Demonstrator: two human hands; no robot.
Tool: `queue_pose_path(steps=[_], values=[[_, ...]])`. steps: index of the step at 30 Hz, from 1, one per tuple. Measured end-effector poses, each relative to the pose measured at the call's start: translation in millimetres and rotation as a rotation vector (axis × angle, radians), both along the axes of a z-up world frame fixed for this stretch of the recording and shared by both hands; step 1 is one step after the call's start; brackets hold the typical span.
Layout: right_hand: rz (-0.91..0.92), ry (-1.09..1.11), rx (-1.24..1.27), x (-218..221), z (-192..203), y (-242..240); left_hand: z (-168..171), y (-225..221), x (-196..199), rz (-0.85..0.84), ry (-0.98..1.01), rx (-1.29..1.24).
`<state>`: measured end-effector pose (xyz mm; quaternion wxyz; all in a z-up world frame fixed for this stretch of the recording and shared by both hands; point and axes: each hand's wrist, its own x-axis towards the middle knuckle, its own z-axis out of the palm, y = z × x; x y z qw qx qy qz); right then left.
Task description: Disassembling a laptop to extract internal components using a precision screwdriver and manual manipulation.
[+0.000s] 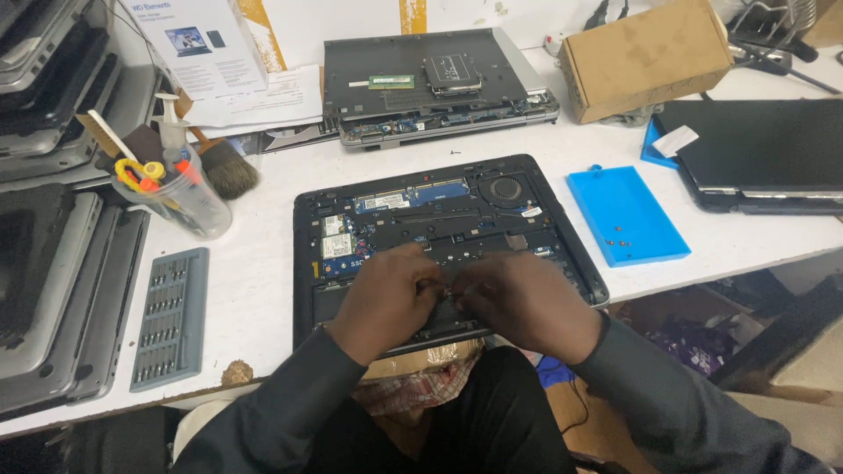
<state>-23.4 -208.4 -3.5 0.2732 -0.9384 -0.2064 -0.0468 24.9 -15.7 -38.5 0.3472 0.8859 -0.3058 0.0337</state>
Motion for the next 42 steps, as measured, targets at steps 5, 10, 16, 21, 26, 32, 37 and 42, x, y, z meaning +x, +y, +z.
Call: queue_pose_path(steps=[5,10,16,21,26,32,37,42], values=[[-0.064,0.105,-0.048,2,5,9,-7,1,1,-0.003,-0.015,0.039],[-0.08,0.186,-0.095,5,16,12,-3,-2,-5,0.005,-0.006,0.114],[-0.037,0.158,-0.164,9,14,17,3,-1,-9,0.025,-0.045,0.153],[0.04,0.057,-0.126,12,5,8,2,1,-8,0.014,-0.039,0.133],[-0.084,0.06,-0.033,12,11,-28,19,-15,-6,-0.007,-0.083,0.136],[-0.435,0.005,0.026,14,22,-132,23,-104,25,-0.17,-0.352,0.017],[-0.622,-0.003,-0.068,18,-7,-200,10,-205,61,-0.375,-0.217,0.035],[-0.61,0.129,-0.066,11,-5,-203,-22,-251,78,-0.428,-0.143,0.147]])
